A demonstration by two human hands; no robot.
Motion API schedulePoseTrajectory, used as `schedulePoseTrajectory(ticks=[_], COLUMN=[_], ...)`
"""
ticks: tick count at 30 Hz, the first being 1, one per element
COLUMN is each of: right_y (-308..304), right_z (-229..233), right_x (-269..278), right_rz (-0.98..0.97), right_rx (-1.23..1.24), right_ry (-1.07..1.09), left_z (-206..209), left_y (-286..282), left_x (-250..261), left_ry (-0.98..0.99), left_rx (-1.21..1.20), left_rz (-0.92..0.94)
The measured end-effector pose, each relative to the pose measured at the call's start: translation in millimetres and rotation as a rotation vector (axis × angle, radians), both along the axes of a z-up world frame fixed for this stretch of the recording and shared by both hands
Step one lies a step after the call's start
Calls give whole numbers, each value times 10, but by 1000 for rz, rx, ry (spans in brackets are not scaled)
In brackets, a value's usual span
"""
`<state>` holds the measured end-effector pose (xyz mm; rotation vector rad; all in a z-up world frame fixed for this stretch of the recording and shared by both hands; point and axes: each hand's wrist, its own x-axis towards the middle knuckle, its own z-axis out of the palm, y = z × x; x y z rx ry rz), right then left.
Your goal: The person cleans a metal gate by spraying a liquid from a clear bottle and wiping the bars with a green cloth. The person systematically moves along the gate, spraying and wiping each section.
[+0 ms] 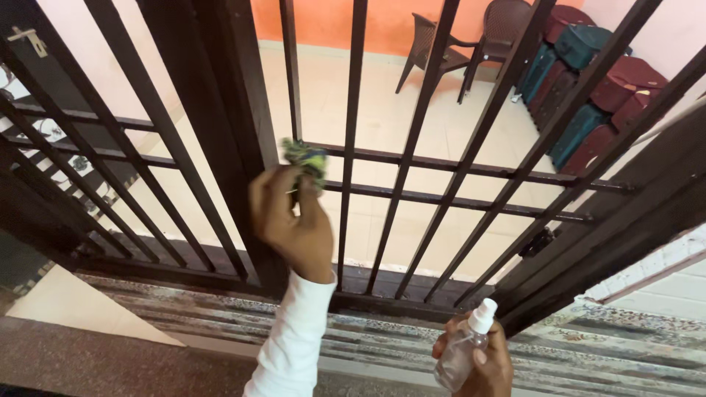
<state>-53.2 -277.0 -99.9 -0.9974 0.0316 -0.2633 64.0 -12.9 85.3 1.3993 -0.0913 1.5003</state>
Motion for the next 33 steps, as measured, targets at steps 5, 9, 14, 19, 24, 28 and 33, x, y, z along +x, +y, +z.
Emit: schedulePoseTrajectory(ticks=[5, 9, 14, 19, 24, 28, 33], right_y=[-65, -259, -489, -501, -477, -228, 173], right_z=[32, -141, -358, -494, -625, -661, -692], right_x=[-13, 7, -121, -243, -31, 119, 308], right_rz=[-52, -8, 84, 16, 126, 144, 267], right_rx=[12, 66, 117, 126, 50, 65, 62], right_ry=[-83, -225, -300, -243, -319, -182, -244], left_z=[26, 111, 249, 299, 249, 172, 170], left_y=[-688, -1343, -1852, -1805, -1103, -413, 248], left_x=[-113, -285, -165, -118, -198, -220, -134], left_ry=[-17, -120, -131, -123, -108, 28, 69], left_rx=[236, 546, 691, 706, 563, 295, 15], left_rz=[-142, -413, -451, -401, -300, -75, -57])
